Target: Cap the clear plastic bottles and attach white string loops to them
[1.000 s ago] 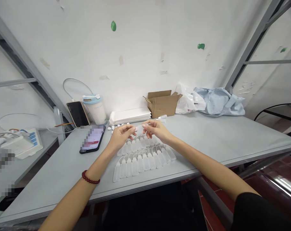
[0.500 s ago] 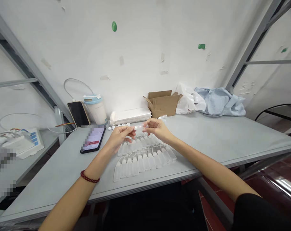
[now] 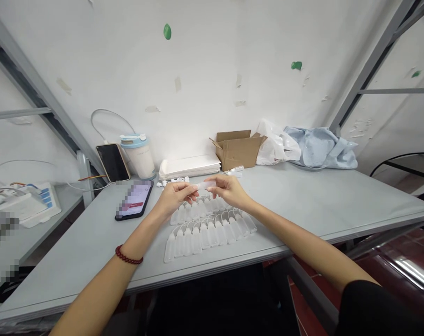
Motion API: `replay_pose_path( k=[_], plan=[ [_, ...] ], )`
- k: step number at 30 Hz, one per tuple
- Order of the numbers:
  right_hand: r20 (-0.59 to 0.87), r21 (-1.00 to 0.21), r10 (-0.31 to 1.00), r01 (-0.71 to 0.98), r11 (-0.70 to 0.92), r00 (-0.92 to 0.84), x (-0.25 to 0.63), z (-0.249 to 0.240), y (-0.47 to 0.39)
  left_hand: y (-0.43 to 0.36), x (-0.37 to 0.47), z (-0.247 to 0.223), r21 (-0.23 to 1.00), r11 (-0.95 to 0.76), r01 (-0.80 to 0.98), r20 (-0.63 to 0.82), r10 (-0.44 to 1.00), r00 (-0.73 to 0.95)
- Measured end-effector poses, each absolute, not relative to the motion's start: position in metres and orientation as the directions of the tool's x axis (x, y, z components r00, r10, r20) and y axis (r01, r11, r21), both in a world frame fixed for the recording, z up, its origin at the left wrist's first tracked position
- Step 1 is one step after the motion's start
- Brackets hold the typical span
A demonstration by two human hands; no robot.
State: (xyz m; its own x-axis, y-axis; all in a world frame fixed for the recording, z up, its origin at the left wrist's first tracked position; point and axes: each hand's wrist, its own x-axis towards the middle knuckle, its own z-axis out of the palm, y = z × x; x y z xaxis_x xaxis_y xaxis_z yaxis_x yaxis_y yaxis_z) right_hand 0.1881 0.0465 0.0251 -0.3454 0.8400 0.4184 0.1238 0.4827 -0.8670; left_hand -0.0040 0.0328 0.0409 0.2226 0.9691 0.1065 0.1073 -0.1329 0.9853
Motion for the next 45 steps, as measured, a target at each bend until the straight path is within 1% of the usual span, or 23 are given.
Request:
replay_pose_path(
  k=[3,6,10,13,15,18,21,23,25,27,31,34,36,39,41,45],
  plan=[
    [0.392,-0.892,0.852,0.084,0.445,-0.347,0.188,0.029,0.045,0.032,-0.002,0.041,0.966,-0.208,0.155,0.171,0.96,0.222],
    [0.341,-0.925,0.864,0.035,0.379,-0.37,0.189,0.031,0.046,0.03,-0.002,0.041,0.913,-0.31,0.266,0.258,0.943,0.211],
    [0.28,-0.956,0.877,-0.032,0.291,-0.391,0.19,0.031,0.048,0.026,-0.002,0.04,0.792,-0.48,0.378,0.421,0.877,0.233],
    [0.181,-0.983,0.892,-0.095,0.156,-0.414,0.19,0.032,0.048,0.024,-0.001,0.038,0.696,-0.582,0.421,0.519,0.813,0.265],
    [0.109,-0.99,0.897,-0.13,0.058,-0.428,0.19,0.033,0.048,0.023,0.0,0.037,0.642,-0.618,0.453,0.556,0.783,0.28],
    [0.042,-0.983,0.891,-0.179,-0.044,-0.451,0.191,0.032,0.05,0.022,0.002,0.036,0.586,-0.653,0.48,0.59,0.75,0.3],
    [0.002,-0.97,0.878,-0.213,-0.114,-0.479,0.192,0.03,0.052,0.02,0.004,0.036,0.544,-0.681,0.49,0.61,0.722,0.326],
    [-0.012,-0.966,0.876,-0.219,-0.134,-0.482,0.192,0.029,0.052,0.02,0.005,0.036,0.54,-0.68,0.495,0.613,0.721,0.323],
    [0.004,-0.969,0.885,-0.219,-0.11,-0.465,0.191,0.03,0.051,0.02,0.005,0.035,0.565,-0.659,0.497,0.599,0.742,0.302],
    [0.046,-0.977,0.898,-0.206,-0.05,-0.437,0.189,0.031,0.049,0.022,0.004,0.035,0.619,-0.621,0.481,0.564,0.777,0.278],
    [0.142,-0.986,0.909,-0.137,0.095,-0.392,0.187,0.031,0.047,0.026,0.002,0.035,0.754,-0.511,0.412,0.436,0.859,0.268],
    [0.245,-0.968,0.883,-0.061,0.242,-0.401,0.188,0.029,0.047,0.027,0.001,0.038,0.818,-0.444,0.366,0.347,0.888,0.302],
    [0.307,-0.943,0.859,-0.008,0.333,-0.409,0.189,0.028,0.047,0.027,0.001,0.041,0.851,-0.4,0.341,0.279,0.893,0.354],
    [0.365,-0.914,0.833,0.011,0.406,-0.416,0.191,0.027,0.047,0.026,0.0,0.045,0.885,-0.333,0.325,0.178,0.888,0.423],
    [0.379,-0.907,0.823,0.007,0.421,-0.422,0.192,0.027,0.046,0.026,-0.001,0.046,0.893,-0.317,0.32,0.16,0.887,0.433],
    [0.369,-0.911,0.838,0.021,0.411,-0.402,0.191,0.028,0.045,0.023,-0.002,0.048,0.859,-0.383,0.34,0.227,0.88,0.416]
  ],
)
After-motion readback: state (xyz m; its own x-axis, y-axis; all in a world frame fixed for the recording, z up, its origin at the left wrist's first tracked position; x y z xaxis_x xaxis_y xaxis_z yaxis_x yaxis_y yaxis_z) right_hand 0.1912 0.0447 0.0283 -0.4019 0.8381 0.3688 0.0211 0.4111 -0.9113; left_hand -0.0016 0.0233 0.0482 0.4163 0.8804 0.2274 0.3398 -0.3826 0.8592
